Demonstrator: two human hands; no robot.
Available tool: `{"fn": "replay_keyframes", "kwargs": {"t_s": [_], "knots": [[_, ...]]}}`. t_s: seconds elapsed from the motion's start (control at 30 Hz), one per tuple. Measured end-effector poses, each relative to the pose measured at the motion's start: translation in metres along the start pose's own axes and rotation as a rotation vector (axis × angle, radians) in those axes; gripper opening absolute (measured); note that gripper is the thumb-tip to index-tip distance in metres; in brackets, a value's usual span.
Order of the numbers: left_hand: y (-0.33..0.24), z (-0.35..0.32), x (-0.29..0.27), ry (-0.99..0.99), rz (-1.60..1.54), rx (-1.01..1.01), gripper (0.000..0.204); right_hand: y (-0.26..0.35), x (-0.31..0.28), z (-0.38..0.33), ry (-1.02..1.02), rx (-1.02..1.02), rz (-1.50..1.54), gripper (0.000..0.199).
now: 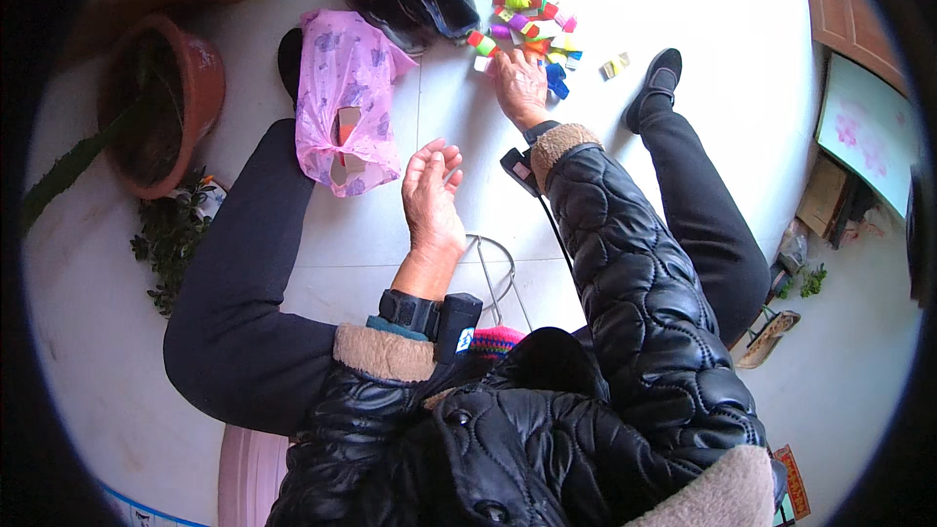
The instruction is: The person sits on the floor and assembles small, colorful plastic blocks into a chain-like structure. They pick up individual blocks, connect them, and occasionally adjust the growing chain.
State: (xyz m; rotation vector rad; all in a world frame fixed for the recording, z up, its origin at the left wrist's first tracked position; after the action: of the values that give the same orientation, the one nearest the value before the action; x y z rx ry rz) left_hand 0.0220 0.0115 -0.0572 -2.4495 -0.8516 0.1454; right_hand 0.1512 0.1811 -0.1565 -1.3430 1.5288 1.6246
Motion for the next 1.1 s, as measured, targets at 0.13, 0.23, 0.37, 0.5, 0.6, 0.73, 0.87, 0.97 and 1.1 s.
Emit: {"fn": "replay_keyframes", "kwargs": {"t_s": [0.13, 0.23, 0.37, 0.5, 0.6, 0.73, 0.87, 0.97, 1.1], "knots": [[0.004, 0.006, 0.005, 0.024, 0.018, 0.005, 0.021, -0.014, -0.007, -0.008, -0.008, 0.064, 0.194, 0.021], [0.007, 0.007, 0.007, 0.063, 0.012, 0.018, 0.024, -0.039, -0.001, -0.028, 0.181, 0.451, 0.745, 0.024], [0.014, 0.009, 0.006, 0.05, 0.014, 0.019, 0.034, 0.018, -0.012, -0.072, 0.556, 0.569, 1.493, 0.035], [0.018, 0.008, 0.013, 0.151, -0.027, 0.046, 0.043, 0.081, -0.022, -0.108, 0.933, 0.392, 1.435, 0.032], [0.022, 0.009, 0.012, 0.182, -0.037, 0.035, 0.034, 0.086, -0.012, -0.121, 1.006, 0.446, 1.482, 0.026], [0.022, 0.013, 0.002, 0.094, 0.003, 0.027, 0.036, 0.007, 0.011, -0.11, 0.599, 0.631, 1.147, 0.038], [0.025, 0.014, 0.008, 0.149, -0.104, -0.047, 0.036, -0.043, 0.011, -0.09, 0.231, 0.477, 0.492, 0.035], [0.028, 0.014, 0.012, 0.182, -0.133, -0.091, 0.034, -0.042, 0.029, -0.083, 0.159, 0.408, 0.356, 0.035], [0.031, 0.018, 0.008, 0.155, -0.038, -0.1, 0.033, -0.038, 0.04, -0.077, 0.164, 0.415, 0.372, 0.032]]}}
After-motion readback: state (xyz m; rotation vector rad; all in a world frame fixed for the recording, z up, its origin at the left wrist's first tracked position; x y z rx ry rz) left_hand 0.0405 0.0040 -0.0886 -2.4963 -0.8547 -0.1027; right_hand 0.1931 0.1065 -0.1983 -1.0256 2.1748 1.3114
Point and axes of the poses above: each hand's wrist, its own z-axis towards the middle knuckle, its own x-axis out of the palm, y = z × x, the point moved 10 cm from there along z, towards the middle knuckle, and after that the axes turned 14 degrees about z, right-handed, at the moved point
